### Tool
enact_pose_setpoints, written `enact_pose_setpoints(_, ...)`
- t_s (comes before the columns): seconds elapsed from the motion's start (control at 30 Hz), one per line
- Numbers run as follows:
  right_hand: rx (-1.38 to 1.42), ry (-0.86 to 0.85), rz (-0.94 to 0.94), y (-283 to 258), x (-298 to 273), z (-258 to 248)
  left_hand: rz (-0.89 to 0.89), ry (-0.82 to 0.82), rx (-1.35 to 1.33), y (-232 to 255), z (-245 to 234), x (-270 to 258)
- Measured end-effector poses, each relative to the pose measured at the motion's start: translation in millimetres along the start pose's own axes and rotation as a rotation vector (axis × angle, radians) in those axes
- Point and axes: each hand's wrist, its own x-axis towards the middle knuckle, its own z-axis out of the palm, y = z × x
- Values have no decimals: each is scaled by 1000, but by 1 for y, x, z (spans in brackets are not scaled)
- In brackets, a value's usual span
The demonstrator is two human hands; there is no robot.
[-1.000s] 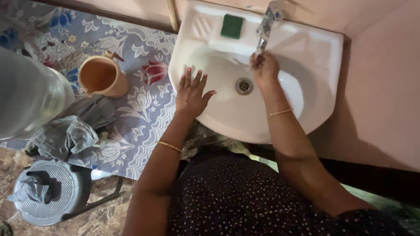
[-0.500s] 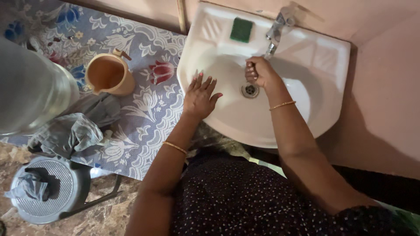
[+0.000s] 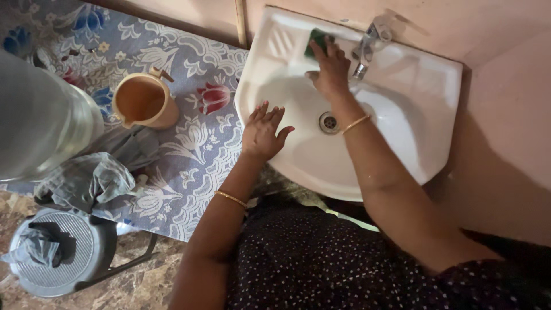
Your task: The person cleans a bathroom sink using a green sponge, scrubbing the basin, the faucet, and the drain, and then rinsing the sink with water from the tap.
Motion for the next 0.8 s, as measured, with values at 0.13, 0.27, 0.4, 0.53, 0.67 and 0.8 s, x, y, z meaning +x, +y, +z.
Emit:
enact_pose_setpoints(0.13,97,184,-22,-39,-38,-15,-48,-70,-3,6,-11,4)
enact_pose_setpoints(0.27,611,-78,80,-63,-70,-20,-85,-86,-71,14,-27,6)
enact_pose_setpoints(0.4,848,-645,232,-72,-96,-34,2,0,-45,14,-24,9)
enact_pose_setpoints(0.53,636,-622,320,-29,-103,-56,-108,-323,81,10,-20,4)
enact_pose_setpoints(0.67,1004,-274,802,32,-105,-71,-25,-46,-62,10,-19,2)
enact_pose_setpoints(0.8,1578,-14,1027,56,-90,-61,-80,-122,-36,12,-19,5)
